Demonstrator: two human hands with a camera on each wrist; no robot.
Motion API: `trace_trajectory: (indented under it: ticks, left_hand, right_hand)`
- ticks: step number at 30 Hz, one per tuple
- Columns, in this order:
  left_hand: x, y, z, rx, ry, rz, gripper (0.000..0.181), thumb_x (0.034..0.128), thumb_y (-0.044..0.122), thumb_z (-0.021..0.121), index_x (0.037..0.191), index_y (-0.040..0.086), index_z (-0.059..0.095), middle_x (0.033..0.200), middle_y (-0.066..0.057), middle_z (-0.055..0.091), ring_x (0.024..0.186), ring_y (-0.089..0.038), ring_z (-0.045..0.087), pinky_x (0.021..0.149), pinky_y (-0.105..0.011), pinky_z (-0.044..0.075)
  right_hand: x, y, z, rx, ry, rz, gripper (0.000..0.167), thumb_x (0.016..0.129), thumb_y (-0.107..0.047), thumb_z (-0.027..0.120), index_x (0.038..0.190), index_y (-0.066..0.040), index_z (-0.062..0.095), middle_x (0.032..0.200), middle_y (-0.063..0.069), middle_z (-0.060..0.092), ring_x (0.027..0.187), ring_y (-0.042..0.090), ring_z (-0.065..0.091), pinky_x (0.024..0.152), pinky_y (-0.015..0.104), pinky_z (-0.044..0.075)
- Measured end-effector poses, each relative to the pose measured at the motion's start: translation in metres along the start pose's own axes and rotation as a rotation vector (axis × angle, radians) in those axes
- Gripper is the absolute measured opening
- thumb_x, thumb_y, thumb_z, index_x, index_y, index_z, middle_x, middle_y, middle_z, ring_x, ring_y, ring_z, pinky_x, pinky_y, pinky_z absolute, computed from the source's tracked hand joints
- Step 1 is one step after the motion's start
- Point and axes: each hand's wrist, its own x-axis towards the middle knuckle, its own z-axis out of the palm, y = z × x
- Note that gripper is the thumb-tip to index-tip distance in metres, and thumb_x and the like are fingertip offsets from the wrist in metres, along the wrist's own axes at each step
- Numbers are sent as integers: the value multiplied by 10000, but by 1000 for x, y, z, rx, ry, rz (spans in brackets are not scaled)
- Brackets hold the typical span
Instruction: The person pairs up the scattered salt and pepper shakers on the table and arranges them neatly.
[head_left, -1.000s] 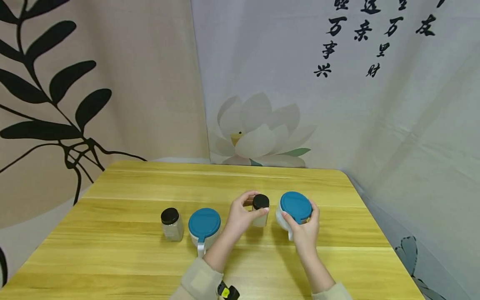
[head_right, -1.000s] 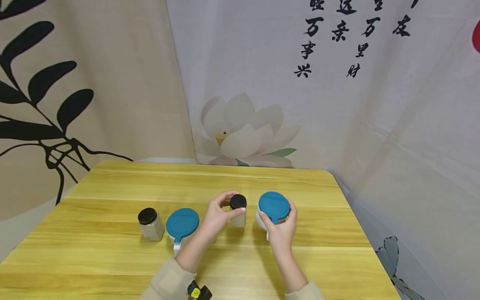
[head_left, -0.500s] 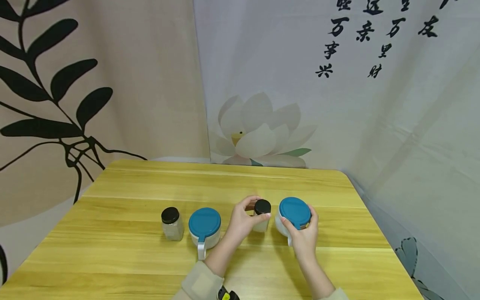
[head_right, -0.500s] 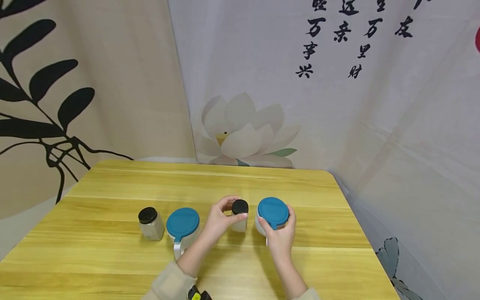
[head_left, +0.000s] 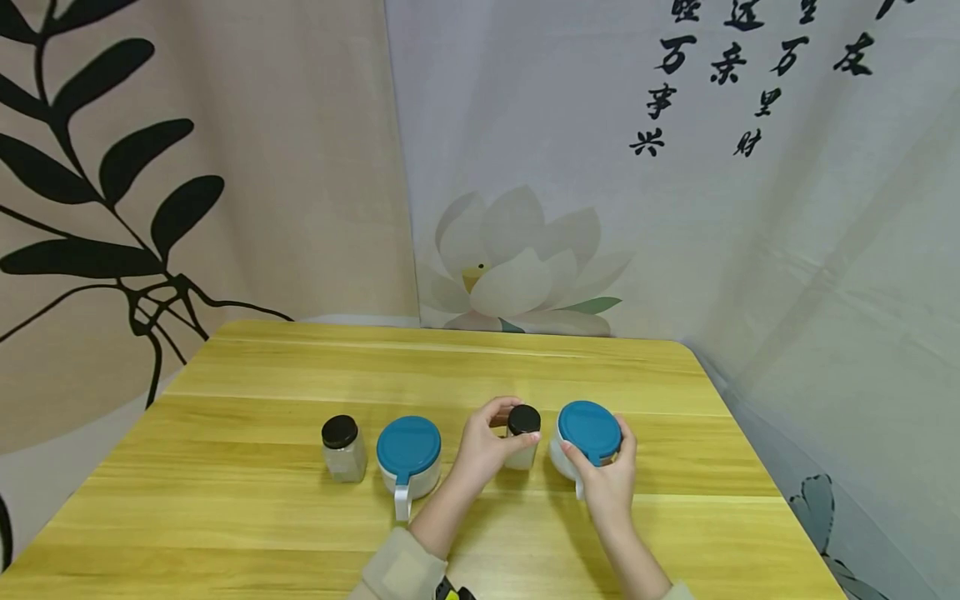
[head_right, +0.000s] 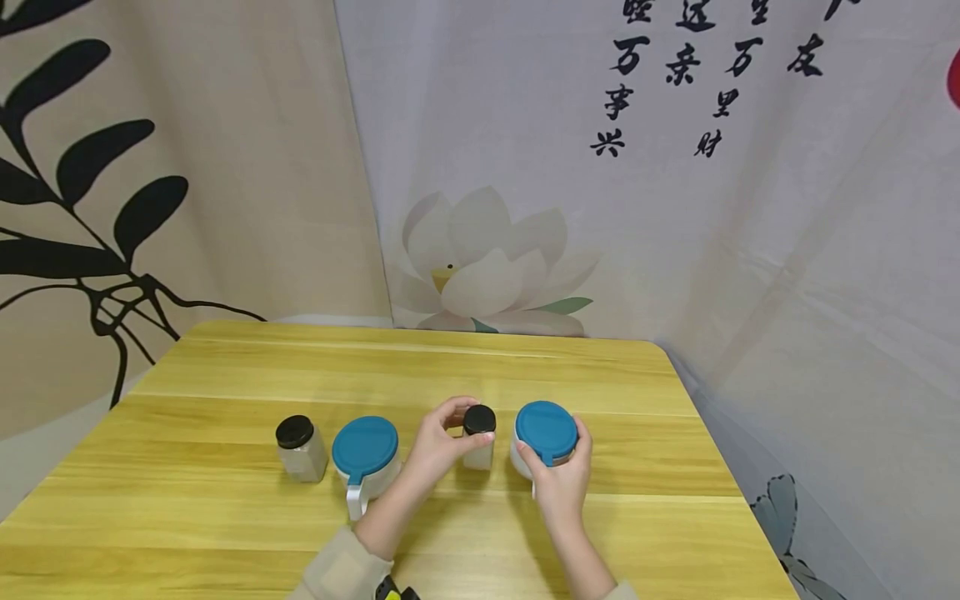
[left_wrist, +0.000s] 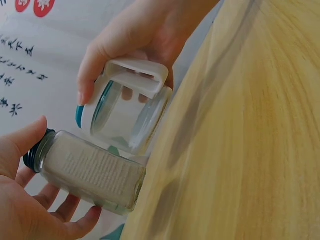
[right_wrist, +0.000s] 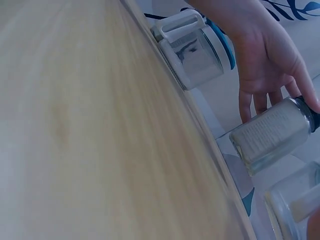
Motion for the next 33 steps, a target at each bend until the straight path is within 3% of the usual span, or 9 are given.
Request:
trace_trajectory:
  ticks: [15, 21, 33]
  left_hand:
    - [-3, -6, 1, -21, -15, 25, 483, 729, 142, 849, 1157, 64, 642, 1084, -86, 624, 993, -263, 553, 832, -469, 455]
    - [-4, -9, 2, -29, -16, 31, 445, 724, 125, 850, 1122, 90, 652, 1069, -69, 631, 1008, -261, 552, 857, -506, 444]
    - [-4, -12, 2, -10, -13, -1, 436, 724, 134, 852, 1114, 122, 657, 1062, -34, 627, 996, -254, 536, 730, -370, 477]
  right_hand:
    - [-6, 4, 1, -22, 0, -12, 852, 745, -110, 829, 1416, -5, 315, 1355, 207, 416, 1208, 372, 420, 993, 561, 314]
    - [-8, 5, 1, -33, -3, -5, 856, 745, -120, 830, 1418, -10, 314, 1353, 205, 424, 1209, 373, 424, 991, 562, 316]
    - [-8, 10, 2, -16, -4, -4, 882, 735, -91, 830, 1424, 18, 290, 1360, 227, 399, 1207, 389, 416, 990, 571, 317]
